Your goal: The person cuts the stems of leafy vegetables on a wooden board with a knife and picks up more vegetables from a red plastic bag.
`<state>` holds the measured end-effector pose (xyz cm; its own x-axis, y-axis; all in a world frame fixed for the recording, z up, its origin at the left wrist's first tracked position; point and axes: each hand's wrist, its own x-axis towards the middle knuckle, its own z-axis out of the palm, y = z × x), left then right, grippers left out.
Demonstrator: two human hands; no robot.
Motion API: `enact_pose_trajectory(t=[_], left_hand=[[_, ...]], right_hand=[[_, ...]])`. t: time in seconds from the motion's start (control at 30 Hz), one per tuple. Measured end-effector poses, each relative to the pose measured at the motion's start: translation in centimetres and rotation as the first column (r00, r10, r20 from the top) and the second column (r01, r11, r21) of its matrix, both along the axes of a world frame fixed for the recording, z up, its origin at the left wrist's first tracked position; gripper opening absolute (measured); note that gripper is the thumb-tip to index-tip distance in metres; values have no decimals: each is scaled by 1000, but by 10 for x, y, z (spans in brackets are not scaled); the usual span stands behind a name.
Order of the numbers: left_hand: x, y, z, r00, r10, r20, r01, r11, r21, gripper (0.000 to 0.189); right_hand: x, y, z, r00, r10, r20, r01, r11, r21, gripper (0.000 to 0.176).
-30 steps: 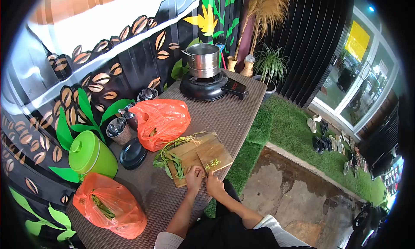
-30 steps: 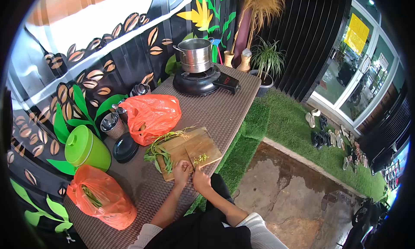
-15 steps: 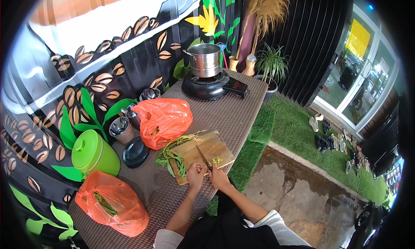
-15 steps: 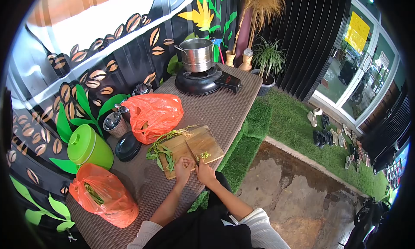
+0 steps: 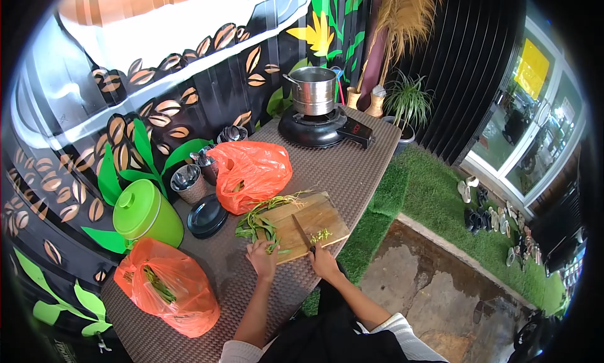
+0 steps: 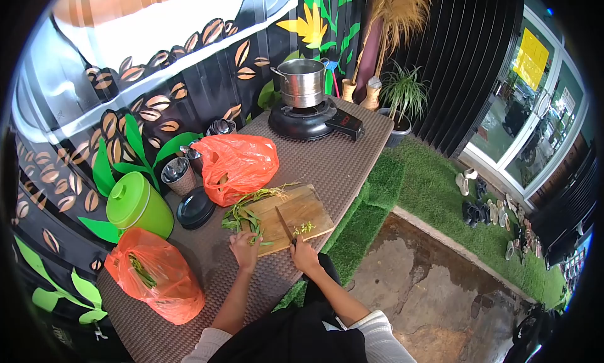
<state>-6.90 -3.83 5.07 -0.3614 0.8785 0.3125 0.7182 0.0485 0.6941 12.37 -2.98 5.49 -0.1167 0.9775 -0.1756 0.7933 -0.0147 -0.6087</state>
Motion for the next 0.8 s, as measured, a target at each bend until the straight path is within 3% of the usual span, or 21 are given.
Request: enact_pose_trajectory(t=[0.13,0.2,0.33,0.4,0.43,0.47,0.5,0.53,0.6,0.67,0.73,0.8], left_hand=[[-2,5,-9,1000,16,-1,-16,999,-42,14],[-1,7,-11,993,25,-117,-41,990,-132,14],[-1,9,-12,994,39,-102,-48,995,-92,14],[-6,14,-17,982,-17,190,16,1000,4,14],[-5,18,-21,982,-15,190,15,1000,2,14],[-5,24,-26,885,-51,462,30,998,52,15],[-5,29,-30,714,-94,694,28,994,106,18],[-3,29,-22,714,-91,694,25,994,104,18],[2,29,-10,444,-46,895,94,996,5,19],[6,30,-3,413,-60,909,109,994,16,19],[6,31,-5,384,-73,921,123,992,27,19],[2,31,-6,619,-127,775,152,988,41,20]], right_hand=[[-1,-9,-1,999,3,-34,-2,1000,20,36],[-2,-12,-2,999,2,-52,0,999,34,34],[-3,-15,-2,994,7,-107,-6,1000,11,33],[-4,-15,-4,993,0,-120,0,1000,-1,33],[-5,-14,-5,988,-2,-157,5,1000,16,33],[-6,-14,-5,981,-2,-193,9,999,34,33],[-8,-12,-4,981,1,-193,5,999,32,33],[-11,-9,-1,966,2,-259,28,993,112,32],[-16,-2,7,947,6,-323,58,980,189,32],[-21,6,16,863,62,-501,89,958,271,30],[-25,13,20,849,63,-524,93,960,265,29],[-27,15,22,835,65,-546,94,961,259,27]])
